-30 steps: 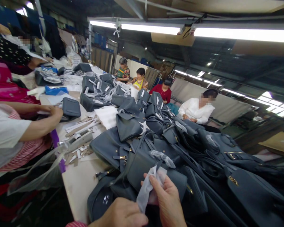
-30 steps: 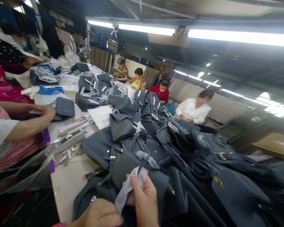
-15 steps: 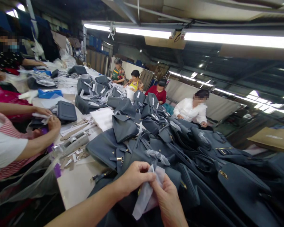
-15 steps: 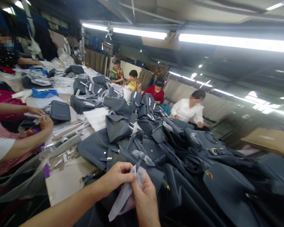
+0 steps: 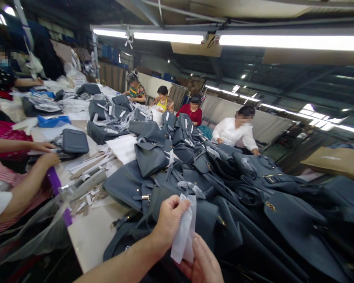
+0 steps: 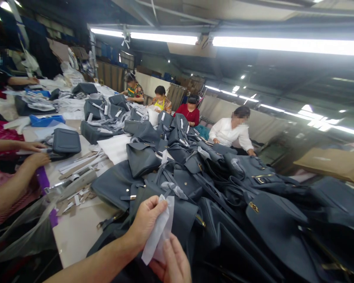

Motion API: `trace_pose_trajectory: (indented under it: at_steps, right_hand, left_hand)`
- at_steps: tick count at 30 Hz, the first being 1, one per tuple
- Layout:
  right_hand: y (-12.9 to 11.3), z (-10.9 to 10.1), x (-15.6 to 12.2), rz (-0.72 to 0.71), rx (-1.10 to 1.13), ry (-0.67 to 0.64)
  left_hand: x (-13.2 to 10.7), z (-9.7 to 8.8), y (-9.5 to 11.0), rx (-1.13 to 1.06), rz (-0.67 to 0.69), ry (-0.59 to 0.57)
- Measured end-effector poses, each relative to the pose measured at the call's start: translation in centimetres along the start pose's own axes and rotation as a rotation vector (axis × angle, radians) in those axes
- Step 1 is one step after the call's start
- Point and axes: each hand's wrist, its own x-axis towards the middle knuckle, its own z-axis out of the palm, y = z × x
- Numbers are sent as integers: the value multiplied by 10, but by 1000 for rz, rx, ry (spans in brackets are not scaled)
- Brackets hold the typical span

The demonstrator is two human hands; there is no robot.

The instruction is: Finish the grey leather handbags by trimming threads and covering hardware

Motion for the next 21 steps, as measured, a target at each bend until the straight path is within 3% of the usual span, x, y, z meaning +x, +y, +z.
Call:
trace_pose_trajectory:
  at_steps: [4,7,13,21]
  right_hand:
    - [-9,6,7,-168,-102,4]
    - [-11,8,10,-189,-130,-19]
    - [-19,-2,9,-144,-189,-40]
    - [-1,1,-4,-98,-168,-32]
  left_hand:
    - [-2,6,-3,11,22,18]
    - [-3,1,1,-21,-9,-4]
    - [-11,-20,23,40,-206,-410]
    - [-1,-8,18,88,-214,-213]
